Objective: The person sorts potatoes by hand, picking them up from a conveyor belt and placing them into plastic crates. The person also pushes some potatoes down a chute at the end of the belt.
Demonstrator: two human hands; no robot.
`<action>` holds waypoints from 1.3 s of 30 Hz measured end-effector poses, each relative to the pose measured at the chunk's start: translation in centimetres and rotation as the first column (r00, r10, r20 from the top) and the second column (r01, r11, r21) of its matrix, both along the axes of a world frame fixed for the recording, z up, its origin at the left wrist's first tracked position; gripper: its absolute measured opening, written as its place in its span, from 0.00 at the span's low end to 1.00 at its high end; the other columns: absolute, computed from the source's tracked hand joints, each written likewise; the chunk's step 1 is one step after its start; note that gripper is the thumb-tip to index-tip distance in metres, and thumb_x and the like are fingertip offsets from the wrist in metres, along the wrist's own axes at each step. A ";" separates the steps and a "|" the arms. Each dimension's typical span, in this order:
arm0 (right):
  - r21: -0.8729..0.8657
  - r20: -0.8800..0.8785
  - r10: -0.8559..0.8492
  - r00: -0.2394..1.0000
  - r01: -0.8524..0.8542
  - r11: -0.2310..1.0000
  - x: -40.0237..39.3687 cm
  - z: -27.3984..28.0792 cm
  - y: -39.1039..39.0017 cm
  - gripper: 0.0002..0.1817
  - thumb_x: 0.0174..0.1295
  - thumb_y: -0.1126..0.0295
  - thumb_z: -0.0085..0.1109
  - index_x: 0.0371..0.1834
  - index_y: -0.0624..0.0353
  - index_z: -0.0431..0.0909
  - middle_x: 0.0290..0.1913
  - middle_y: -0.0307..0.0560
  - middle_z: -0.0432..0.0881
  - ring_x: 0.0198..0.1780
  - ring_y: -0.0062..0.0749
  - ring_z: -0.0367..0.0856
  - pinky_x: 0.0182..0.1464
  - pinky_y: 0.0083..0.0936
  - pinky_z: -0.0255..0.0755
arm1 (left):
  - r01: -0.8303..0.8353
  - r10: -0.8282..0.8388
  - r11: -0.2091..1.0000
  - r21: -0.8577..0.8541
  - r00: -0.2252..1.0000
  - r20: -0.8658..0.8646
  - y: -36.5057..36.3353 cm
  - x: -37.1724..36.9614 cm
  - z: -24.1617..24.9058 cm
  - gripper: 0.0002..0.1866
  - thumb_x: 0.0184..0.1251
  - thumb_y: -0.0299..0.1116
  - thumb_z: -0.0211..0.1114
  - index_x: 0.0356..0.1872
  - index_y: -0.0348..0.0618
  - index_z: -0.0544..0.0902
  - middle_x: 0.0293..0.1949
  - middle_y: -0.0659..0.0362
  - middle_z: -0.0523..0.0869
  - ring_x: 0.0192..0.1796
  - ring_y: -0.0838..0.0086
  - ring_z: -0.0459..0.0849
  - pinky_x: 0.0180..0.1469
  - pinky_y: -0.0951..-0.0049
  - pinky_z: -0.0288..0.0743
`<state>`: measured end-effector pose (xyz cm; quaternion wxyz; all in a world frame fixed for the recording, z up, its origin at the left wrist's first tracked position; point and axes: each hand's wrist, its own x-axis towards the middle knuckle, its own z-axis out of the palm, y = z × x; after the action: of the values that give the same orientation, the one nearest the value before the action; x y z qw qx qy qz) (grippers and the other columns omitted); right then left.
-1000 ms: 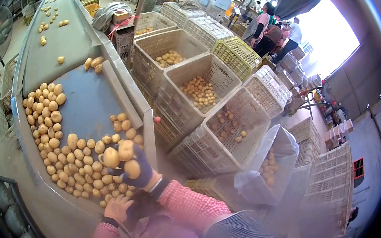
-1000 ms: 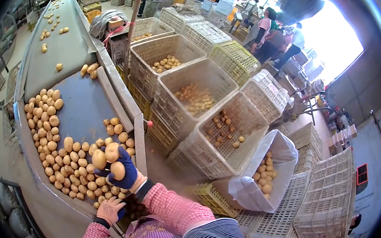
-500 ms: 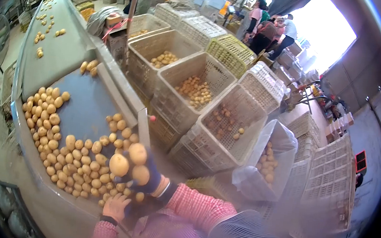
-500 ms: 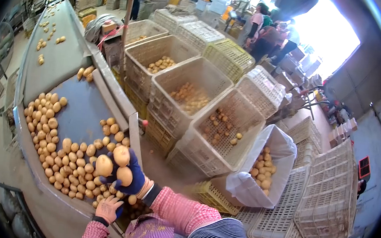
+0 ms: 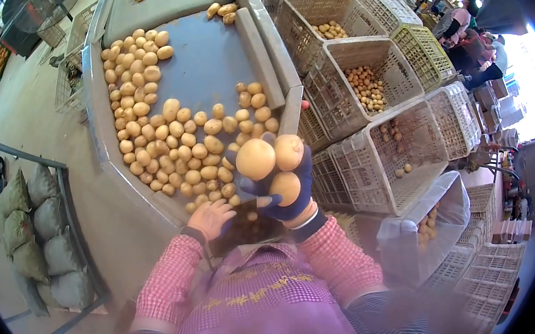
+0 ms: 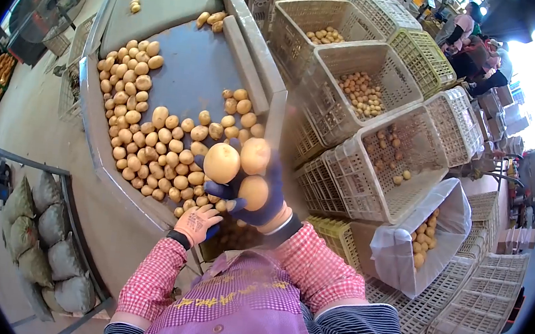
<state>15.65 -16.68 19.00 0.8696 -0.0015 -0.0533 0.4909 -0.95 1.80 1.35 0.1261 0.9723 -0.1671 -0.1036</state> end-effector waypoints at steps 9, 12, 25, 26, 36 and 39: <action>-0.343 0.437 -0.180 0.881 0.349 0.872 -0.2 -2.0 -0.3 0.29 0.81 0.47 0.51 0.69 0.61 0.76 0.64 0.55 0.82 0.67 0.49 0.82 0.70 0.47 0.79 | 0.006 -0.006 1.000 0.002 1.000 -0.025 0.0 0.2 -0.4 0.20 0.70 0.31 0.61 0.60 0.57 0.87 0.61 0.66 0.85 0.71 0.72 0.78 0.68 0.68 0.74; -0.095 0.812 -0.212 0.543 0.482 0.871 0.3 -1.4 -0.2 0.24 0.71 0.56 0.69 0.63 0.60 0.83 0.65 0.53 0.80 0.70 0.48 0.80 0.72 0.44 0.77 | 0.006 -0.006 1.000 0.005 0.999 -0.042 -0.1 0.3 -0.1 0.20 0.70 0.31 0.61 0.61 0.57 0.87 0.62 0.65 0.85 0.72 0.72 0.78 0.69 0.68 0.73; -0.586 0.809 -0.122 0.575 0.769 -0.255 3.4 0.1 -20.6 0.30 0.77 0.44 0.52 0.64 0.57 0.85 0.54 0.45 0.86 0.52 0.28 0.87 0.52 0.26 0.84 | 0.010 -0.010 0.997 -0.082 1.000 0.002 0.5 0.0 -1.5 0.17 0.72 0.37 0.66 0.60 0.55 0.87 0.61 0.62 0.85 0.67 0.66 0.81 0.65 0.63 0.76; -0.430 0.900 -0.091 0.426 0.834 -0.346 4.8 -0.7 -27.9 0.22 0.78 0.54 0.61 0.63 0.58 0.86 0.54 0.44 0.86 0.53 0.29 0.86 0.56 0.27 0.83 | 0.018 -0.017 0.998 -0.068 1.000 0.003 0.6 0.1 -1.1 0.17 0.73 0.37 0.65 0.60 0.55 0.87 0.61 0.62 0.85 0.67 0.67 0.81 0.65 0.63 0.75; -0.063 0.661 0.479 0.578 0.678 -0.732 4.6 -5.9 -51.0 0.26 0.75 0.80 0.59 0.76 0.65 0.79 0.68 0.50 0.84 0.66 0.35 0.83 0.70 0.28 0.76 | 0.013 -0.017 0.997 -0.076 0.999 -0.051 0.7 0.3 -1.0 0.17 0.73 0.38 0.65 0.60 0.56 0.86 0.59 0.63 0.85 0.67 0.68 0.81 0.63 0.62 0.75; -0.093 0.694 0.668 0.269 0.953 -0.287 5.5 -5.0 -25.8 0.21 0.76 0.78 0.55 0.70 0.61 0.82 0.64 0.49 0.87 0.64 0.38 0.85 0.67 0.32 0.79 | 0.028 -0.033 0.998 -0.064 0.997 -0.072 0.7 0.4 -0.5 0.17 0.73 0.38 0.66 0.60 0.56 0.86 0.59 0.62 0.85 0.67 0.67 0.80 0.64 0.62 0.75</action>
<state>21.11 -42.46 13.99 0.3306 -0.9343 -0.1115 -0.0736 -0.58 2.55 0.83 0.1609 0.9608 -0.1802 -0.1357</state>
